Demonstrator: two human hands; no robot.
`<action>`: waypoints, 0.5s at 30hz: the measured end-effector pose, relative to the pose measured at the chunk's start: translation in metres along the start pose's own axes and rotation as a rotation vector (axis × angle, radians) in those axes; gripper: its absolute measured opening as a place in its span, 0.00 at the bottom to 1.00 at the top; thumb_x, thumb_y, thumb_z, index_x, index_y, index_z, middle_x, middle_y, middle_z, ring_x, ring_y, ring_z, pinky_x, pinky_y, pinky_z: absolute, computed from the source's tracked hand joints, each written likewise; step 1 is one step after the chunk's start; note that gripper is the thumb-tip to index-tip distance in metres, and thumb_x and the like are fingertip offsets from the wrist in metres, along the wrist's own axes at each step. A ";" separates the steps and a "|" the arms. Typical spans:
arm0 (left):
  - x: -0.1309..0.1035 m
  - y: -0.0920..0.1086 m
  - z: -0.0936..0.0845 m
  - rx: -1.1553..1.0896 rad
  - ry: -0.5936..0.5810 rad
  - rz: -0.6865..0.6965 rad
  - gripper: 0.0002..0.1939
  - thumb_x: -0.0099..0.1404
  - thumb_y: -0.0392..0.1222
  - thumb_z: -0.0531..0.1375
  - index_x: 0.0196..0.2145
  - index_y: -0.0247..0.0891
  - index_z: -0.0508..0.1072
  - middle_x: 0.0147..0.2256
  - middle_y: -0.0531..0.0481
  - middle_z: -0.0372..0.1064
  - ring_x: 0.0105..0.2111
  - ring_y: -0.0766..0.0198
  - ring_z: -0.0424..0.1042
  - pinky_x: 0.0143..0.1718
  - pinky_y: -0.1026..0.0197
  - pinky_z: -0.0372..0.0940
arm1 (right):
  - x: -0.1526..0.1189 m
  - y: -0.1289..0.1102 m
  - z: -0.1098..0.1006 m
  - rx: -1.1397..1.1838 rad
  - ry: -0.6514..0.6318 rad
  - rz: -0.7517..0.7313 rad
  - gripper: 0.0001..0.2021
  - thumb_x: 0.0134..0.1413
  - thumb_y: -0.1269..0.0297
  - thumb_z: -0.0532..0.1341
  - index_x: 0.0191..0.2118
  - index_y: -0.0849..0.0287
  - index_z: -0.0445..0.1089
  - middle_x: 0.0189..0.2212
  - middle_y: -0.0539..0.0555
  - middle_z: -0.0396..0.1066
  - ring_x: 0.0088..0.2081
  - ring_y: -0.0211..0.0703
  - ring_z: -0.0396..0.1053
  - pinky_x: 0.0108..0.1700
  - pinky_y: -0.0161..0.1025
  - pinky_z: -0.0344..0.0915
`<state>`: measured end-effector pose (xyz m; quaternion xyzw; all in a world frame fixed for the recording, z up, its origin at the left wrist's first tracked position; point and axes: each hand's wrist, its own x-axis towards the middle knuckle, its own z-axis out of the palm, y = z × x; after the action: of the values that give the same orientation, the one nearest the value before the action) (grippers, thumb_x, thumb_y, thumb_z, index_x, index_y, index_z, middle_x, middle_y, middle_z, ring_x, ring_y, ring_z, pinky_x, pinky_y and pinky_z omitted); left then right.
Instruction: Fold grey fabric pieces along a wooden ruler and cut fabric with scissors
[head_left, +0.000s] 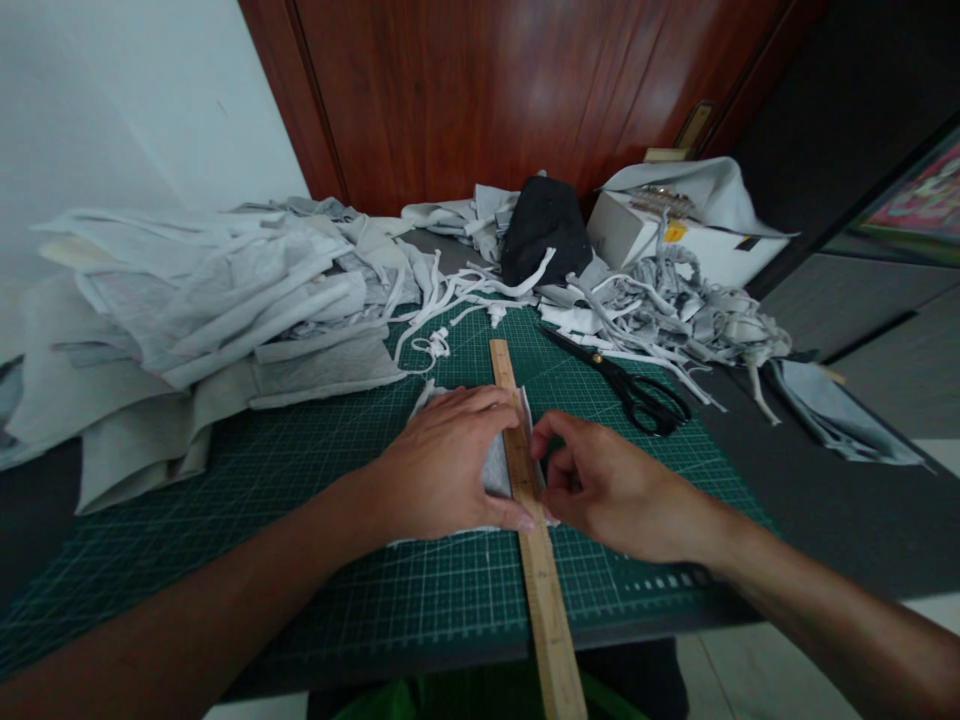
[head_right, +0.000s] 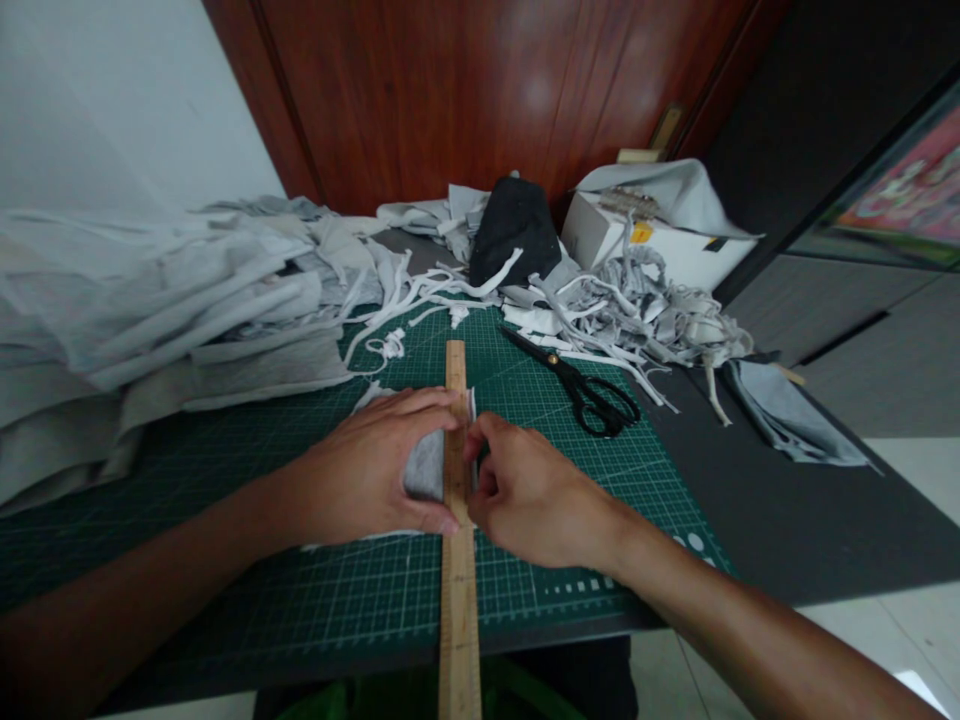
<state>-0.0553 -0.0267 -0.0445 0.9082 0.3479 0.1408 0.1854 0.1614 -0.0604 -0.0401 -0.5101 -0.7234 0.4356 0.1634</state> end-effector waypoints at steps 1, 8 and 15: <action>0.000 0.000 0.000 0.003 -0.003 -0.005 0.33 0.51 0.61 0.77 0.49 0.45 0.74 0.60 0.48 0.70 0.62 0.47 0.68 0.63 0.46 0.59 | 0.006 0.001 -0.002 0.012 0.003 -0.010 0.15 0.50 0.80 0.63 0.41 0.55 0.64 0.22 0.43 0.71 0.21 0.36 0.64 0.20 0.33 0.54; -0.001 0.000 0.002 0.034 -0.015 -0.039 0.38 0.51 0.62 0.77 0.53 0.43 0.73 0.57 0.45 0.71 0.60 0.45 0.69 0.64 0.42 0.59 | 0.072 0.004 -0.025 -0.007 0.213 0.045 0.16 0.41 0.79 0.66 0.37 0.56 0.67 0.19 0.44 0.71 0.21 0.40 0.66 0.21 0.36 0.55; -0.002 -0.003 0.004 0.019 0.006 -0.028 0.42 0.50 0.64 0.77 0.55 0.41 0.72 0.65 0.44 0.67 0.66 0.45 0.65 0.69 0.44 0.54 | 0.111 0.013 -0.045 0.031 0.471 -0.071 0.11 0.52 0.75 0.64 0.43 0.60 0.74 0.24 0.49 0.74 0.24 0.40 0.67 0.27 0.37 0.60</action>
<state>-0.0567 -0.0273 -0.0495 0.9045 0.3626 0.1372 0.1775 0.1527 0.0595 -0.0480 -0.5694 -0.6760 0.3095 0.3508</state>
